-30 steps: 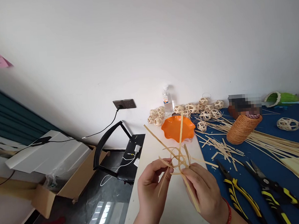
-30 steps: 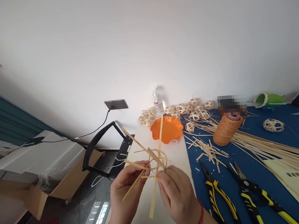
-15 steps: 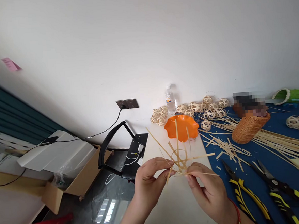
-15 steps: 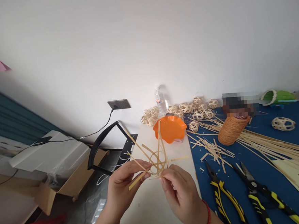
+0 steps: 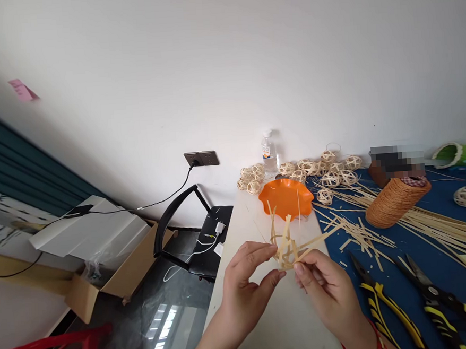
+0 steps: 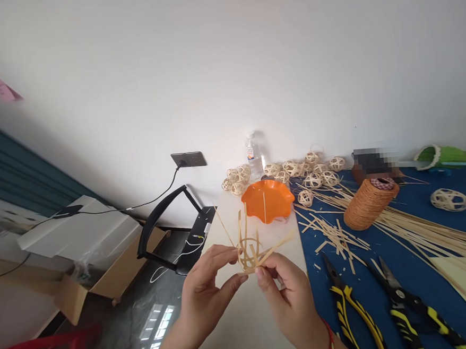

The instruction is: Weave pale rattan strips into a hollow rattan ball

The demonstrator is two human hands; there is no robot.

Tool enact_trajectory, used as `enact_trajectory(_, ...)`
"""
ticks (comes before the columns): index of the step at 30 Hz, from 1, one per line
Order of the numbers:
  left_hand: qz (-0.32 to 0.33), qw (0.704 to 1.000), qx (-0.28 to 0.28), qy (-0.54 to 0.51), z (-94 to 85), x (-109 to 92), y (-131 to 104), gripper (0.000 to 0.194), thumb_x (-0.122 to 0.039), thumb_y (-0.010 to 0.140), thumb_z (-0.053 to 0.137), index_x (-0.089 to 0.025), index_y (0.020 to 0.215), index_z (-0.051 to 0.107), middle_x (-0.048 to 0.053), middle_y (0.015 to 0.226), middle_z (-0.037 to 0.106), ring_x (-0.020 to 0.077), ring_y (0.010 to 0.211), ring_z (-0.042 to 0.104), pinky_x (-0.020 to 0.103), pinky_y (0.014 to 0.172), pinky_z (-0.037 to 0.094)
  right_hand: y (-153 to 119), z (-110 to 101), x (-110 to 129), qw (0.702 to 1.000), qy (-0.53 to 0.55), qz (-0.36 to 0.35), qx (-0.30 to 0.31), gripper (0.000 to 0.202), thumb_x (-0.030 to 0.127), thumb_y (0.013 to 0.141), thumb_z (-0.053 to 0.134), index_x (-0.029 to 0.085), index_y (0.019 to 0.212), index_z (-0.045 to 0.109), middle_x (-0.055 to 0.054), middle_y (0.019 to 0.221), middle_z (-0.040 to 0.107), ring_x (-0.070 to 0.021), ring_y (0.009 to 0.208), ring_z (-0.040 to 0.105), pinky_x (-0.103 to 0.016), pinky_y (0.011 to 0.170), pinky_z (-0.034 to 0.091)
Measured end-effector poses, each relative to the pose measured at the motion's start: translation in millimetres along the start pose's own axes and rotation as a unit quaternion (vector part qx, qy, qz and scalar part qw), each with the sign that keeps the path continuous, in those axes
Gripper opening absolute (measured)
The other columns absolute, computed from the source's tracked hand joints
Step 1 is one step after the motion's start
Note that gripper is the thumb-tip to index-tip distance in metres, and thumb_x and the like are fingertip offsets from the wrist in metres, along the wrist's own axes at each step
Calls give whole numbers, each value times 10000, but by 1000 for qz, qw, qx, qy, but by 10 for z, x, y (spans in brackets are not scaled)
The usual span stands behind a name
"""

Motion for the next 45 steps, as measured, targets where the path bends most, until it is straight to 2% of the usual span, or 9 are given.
enact_trajectory(5,-12,999,-36,-10,28,7,-62,456,-6,793,724,-239,1181,676,69,1017,713,164,868,646,315,787,570,-10,30,-102,999,17,2,27,221,323,993,545,215,804,579,33,655,543,-111,576,508,-218,565,419)
enact_trajectory(9,-62,994,-62,-64,40,110,-124,444,4,800,698,-256,1160,694,68,1039,672,145,828,623,298,749,568,-8,36,-102,999,16,-19,42,203,299,997,540,214,817,582,33,652,557,-106,570,527,-206,555,435)
enact_trajectory(14,-143,970,-90,-173,68,236,-155,339,-49,804,738,-268,1064,744,69,1034,631,160,887,635,258,703,558,-26,23,-46,999,0,-18,32,189,294,995,545,213,836,606,32,656,566,-101,574,530,-195,546,429)
enact_trajectory(20,-203,945,-115,-229,65,276,-179,269,-67,776,780,-253,970,774,59,993,619,152,881,632,232,692,541,-30,16,63,998,-17,-52,28,165,252,987,552,223,834,606,36,657,582,-95,571,547,-180,542,437)
enact_trajectory(32,-218,932,-133,-257,54,334,-276,217,-126,768,811,-285,916,796,40,899,649,164,828,654,291,704,574,-53,12,198,993,-38,-113,25,102,154,959,550,229,934,615,2,777,650,-113,644,606,-191,555,469)
enact_trajectory(39,-236,928,-162,-237,-9,299,-285,135,-134,743,831,-249,807,802,28,850,647,141,794,659,247,683,573,-55,40,431,980,-63,-188,28,176,75,928,533,232,952,609,-15,831,685,-139,746,656,-238,687,533)
enact_trajectory(45,-233,926,-166,-248,11,295,-310,132,-116,763,812,-242,771,774,15,859,654,129,791,668,238,699,567,-64,67,518,971,-92,-216,32,209,58,917,515,220,994,624,-43,835,701,-170,759,678,-276,697,555)
Point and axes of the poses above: each hand's wrist, its own y-axis towards the middle knuckle, its own z-axis out of the palm, x = y × z, the point moved 10 cm from there along y, towards the middle knuckle
